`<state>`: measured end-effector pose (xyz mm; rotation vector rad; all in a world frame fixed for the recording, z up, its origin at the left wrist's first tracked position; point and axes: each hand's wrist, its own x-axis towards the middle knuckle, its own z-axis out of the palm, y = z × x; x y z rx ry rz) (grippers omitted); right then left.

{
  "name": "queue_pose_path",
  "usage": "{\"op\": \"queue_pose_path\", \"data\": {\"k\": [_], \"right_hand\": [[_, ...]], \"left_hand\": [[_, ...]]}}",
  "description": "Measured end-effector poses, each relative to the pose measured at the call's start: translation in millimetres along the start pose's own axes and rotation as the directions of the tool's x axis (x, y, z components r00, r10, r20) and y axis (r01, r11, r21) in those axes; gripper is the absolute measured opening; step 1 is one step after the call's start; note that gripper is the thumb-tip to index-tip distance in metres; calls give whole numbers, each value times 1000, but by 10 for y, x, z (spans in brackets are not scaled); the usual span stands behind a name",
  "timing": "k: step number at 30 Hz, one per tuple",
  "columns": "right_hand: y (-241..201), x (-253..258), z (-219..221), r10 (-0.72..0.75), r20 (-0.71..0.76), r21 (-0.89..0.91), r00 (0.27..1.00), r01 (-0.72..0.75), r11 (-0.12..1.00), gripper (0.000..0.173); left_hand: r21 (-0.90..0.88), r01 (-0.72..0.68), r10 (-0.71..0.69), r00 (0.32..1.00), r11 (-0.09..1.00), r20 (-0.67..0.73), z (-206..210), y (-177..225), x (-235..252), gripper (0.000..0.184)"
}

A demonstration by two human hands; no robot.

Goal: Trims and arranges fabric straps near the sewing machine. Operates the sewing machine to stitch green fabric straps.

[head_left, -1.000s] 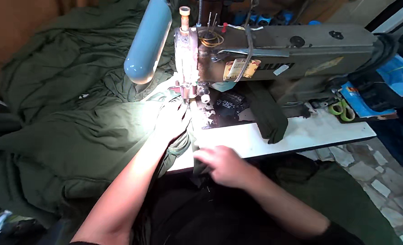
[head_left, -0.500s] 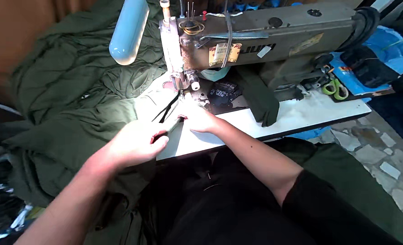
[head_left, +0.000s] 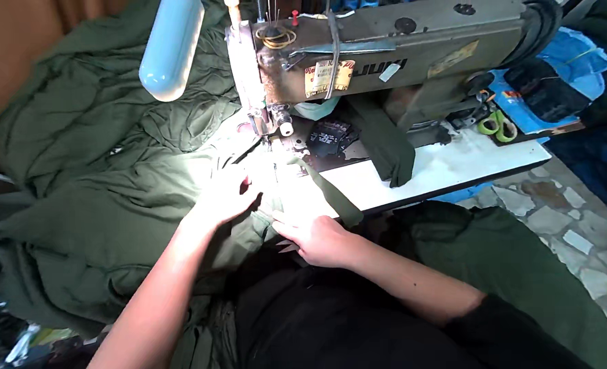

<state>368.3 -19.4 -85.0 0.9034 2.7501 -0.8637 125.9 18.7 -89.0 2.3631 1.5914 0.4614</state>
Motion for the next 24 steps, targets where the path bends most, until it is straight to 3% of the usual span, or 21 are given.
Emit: {"op": "queue_pose_path", "data": {"k": [2,6,8,10,12,14,17,19,21,24], "right_hand": [[4,-4,47,-13,-38,-15,999,12,1000,54],[79,-144,18,-52,-161,45,986,60,997,40],[273,-273,45,2,-479,62,878,32,998,14],[489,-397,40,183,-657,110,731,-147,983,16],[586,-483,-66,437,-535,209,723,-388,897,32],[617,-482,-74,491,-462,228,739,-436,871,24],[499,-460,-9,322,-565,235,759,-226,945,11],[353,-427,27,151,-701,206,697,-6,979,9],[162,-399,33,35,-734,229,679,198,953,12],[-77,-349,29,-128,-701,280,701,436,855,23]], "left_hand": [[59,-15,20,996,998,-90,118,88,54,39],[167,-82,97,992,983,-82,473,221,38,58],[201,-94,115,989,975,-95,497,191,25,58],[212,-89,109,990,973,-85,499,207,16,56],[213,-77,91,994,974,-54,500,256,31,58],[216,-81,93,995,973,-46,520,271,52,59],[155,-85,99,992,984,-82,542,216,45,56],[53,-55,65,974,997,-217,511,183,72,45],[-4,15,-15,962,1000,-272,399,209,123,34],[102,-20,42,974,995,-221,342,101,227,42]]}}
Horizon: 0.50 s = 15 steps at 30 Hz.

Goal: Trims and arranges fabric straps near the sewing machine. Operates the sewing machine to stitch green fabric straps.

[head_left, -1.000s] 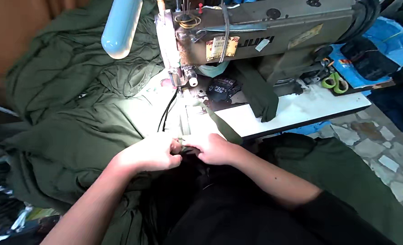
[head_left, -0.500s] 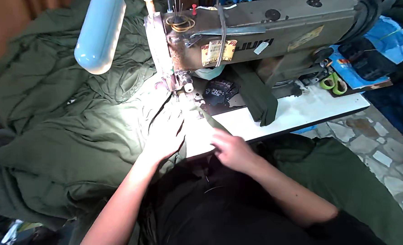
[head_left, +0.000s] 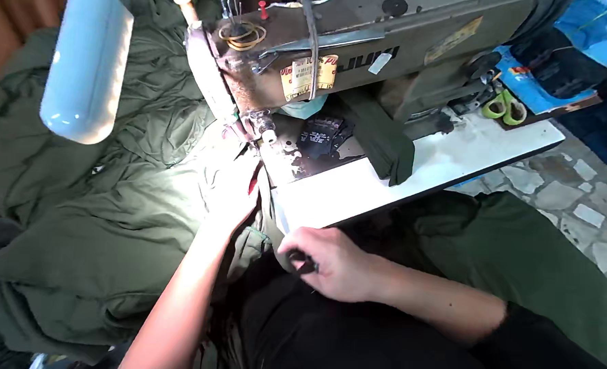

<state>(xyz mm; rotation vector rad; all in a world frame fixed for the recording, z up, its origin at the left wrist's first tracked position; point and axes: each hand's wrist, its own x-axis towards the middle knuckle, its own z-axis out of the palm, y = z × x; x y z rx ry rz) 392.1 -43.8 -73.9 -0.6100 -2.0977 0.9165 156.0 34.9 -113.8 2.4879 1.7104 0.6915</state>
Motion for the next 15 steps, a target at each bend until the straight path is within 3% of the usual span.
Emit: {"op": "queue_pose_path", "data": {"k": [4,15], "right_hand": [[-56,42,144,-130,16,127,991,127,984,16],[-55,65,206,-171,1,240,985,166,956,10]], "left_hand": [[54,-139,137,990,989,39,77,-152,51,45],[43,-173,169,983,984,78,59,-120,69,39]]}}
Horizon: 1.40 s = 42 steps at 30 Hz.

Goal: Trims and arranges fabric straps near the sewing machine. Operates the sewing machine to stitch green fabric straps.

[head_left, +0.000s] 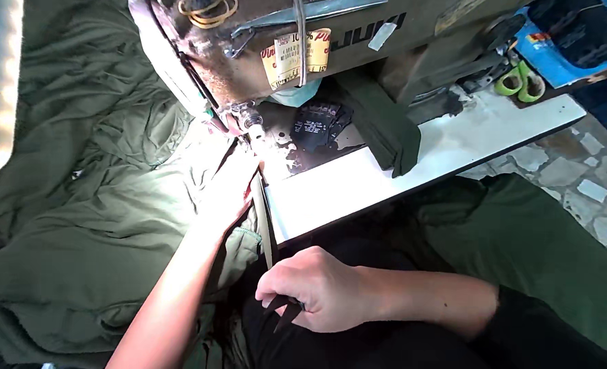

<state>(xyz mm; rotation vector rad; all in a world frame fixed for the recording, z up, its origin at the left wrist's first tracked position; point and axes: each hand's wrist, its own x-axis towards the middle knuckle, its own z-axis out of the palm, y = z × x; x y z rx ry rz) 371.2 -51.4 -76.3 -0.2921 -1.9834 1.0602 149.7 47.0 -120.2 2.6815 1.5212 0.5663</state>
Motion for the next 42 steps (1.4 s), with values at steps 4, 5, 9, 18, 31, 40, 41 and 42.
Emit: {"op": "queue_pose_path", "data": {"k": [4,5,9,18,31,40,41,42], "right_hand": [[-2,1,-5,9,9,19,1000,-9,1000,9],[-2,0,-3,5,7,22,1000,-5,1000,9],[-11,9,-2,1,9,26,1000,-1,1000,8],[522,73,-286,272,179,-543,946,-135,829,21],[328,-167,-58,459,283,-711,842,-137,689,38],[349,-199,-56,444,273,-695,854,-144,704,35],[354,-203,-57,437,272,-697,857,-138,704,35],[361,-208,-57,431,270,-698,861,-133,704,35]], "left_hand": [[30,-17,16,999,999,33,-5,47,-12,40],[31,-12,11,999,999,42,-14,60,-11,40],[37,-10,9,999,999,31,-60,143,-34,36],[-155,123,-162,950,980,-268,-172,474,-485,27],[-191,131,-154,982,973,-111,-21,649,-551,27],[-189,100,-123,986,977,-113,15,635,-563,30],[-186,98,-120,986,978,-112,16,635,-561,31],[-181,93,-115,987,979,-116,21,633,-559,31]]}}
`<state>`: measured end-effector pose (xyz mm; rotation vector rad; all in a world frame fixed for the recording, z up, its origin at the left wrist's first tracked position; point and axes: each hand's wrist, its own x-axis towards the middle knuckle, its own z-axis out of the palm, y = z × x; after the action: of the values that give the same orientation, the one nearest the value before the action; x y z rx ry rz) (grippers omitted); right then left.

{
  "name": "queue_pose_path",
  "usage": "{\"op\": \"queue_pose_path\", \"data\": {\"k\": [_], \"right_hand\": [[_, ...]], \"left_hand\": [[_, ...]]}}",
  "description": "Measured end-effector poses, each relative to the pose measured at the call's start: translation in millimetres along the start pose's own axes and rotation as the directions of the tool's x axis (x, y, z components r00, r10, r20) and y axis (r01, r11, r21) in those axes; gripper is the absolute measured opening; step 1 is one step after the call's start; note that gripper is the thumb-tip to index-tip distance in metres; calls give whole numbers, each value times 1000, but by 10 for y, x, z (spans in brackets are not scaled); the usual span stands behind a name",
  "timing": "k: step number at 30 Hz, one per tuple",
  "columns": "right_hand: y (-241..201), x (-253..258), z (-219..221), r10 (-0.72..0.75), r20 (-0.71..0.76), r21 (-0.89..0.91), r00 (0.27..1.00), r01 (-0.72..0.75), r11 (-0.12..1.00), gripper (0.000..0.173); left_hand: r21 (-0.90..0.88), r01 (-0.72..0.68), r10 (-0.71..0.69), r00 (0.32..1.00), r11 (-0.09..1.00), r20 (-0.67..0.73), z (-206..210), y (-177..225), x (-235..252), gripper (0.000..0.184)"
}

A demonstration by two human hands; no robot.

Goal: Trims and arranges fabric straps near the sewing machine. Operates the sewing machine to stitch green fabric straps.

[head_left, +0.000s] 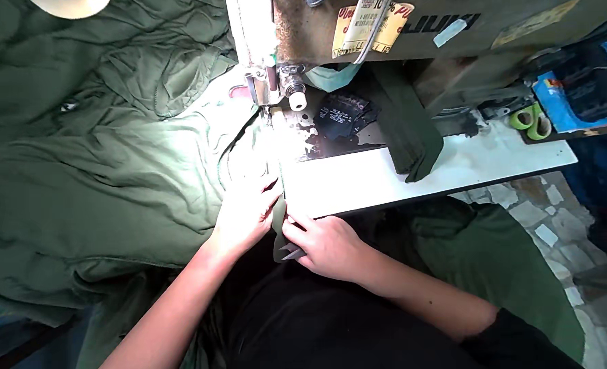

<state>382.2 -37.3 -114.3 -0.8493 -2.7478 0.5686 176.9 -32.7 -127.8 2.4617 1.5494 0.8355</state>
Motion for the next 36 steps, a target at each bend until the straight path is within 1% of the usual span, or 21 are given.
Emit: {"op": "queue_pose_path", "data": {"k": [6,9,11,14,17,19,23,25,28,32,36], "right_hand": [[8,0,-8,10,12,3,1000,-10,1000,33],[-1,-9,-23,15,34,6,999,-15,1000,34],[0,-9,-22,-1,8,-2,1000,1,1000,33],[30,-9,25,-72,-103,-29,992,70,997,28],[49,0,19,-98,-120,-45,988,93,995,26],[47,7,4,-91,-107,-43,990,86,995,26],[29,42,-55,-57,-38,-2,998,57,998,32],[41,72,-64,-59,-40,-3,997,59,998,30],[77,130,-63,-70,-58,-16,996,69,997,21],[133,215,-95,-41,-43,6,998,41,999,20],[182,335,-191,20,42,28,999,-21,999,24]], "left_hand": [[18,-25,25,1000,1000,-8,27,-23,-10,33],[32,-66,65,997,997,30,6,-45,-28,37],[35,-89,87,996,995,37,-8,-64,-45,39],[45,-111,110,994,993,23,5,-91,-67,41],[43,-103,101,994,994,34,-1,-86,-62,43],[39,-104,103,994,994,32,1,-95,-58,42],[43,-125,123,992,991,42,-3,-131,-34,43],[50,-127,124,991,991,47,-1,-164,-20,44],[63,-128,124,991,990,52,11,-220,14,45],[63,-131,129,991,989,28,19,-300,86,45],[79,-116,114,993,990,29,4,-366,209,48]]}}
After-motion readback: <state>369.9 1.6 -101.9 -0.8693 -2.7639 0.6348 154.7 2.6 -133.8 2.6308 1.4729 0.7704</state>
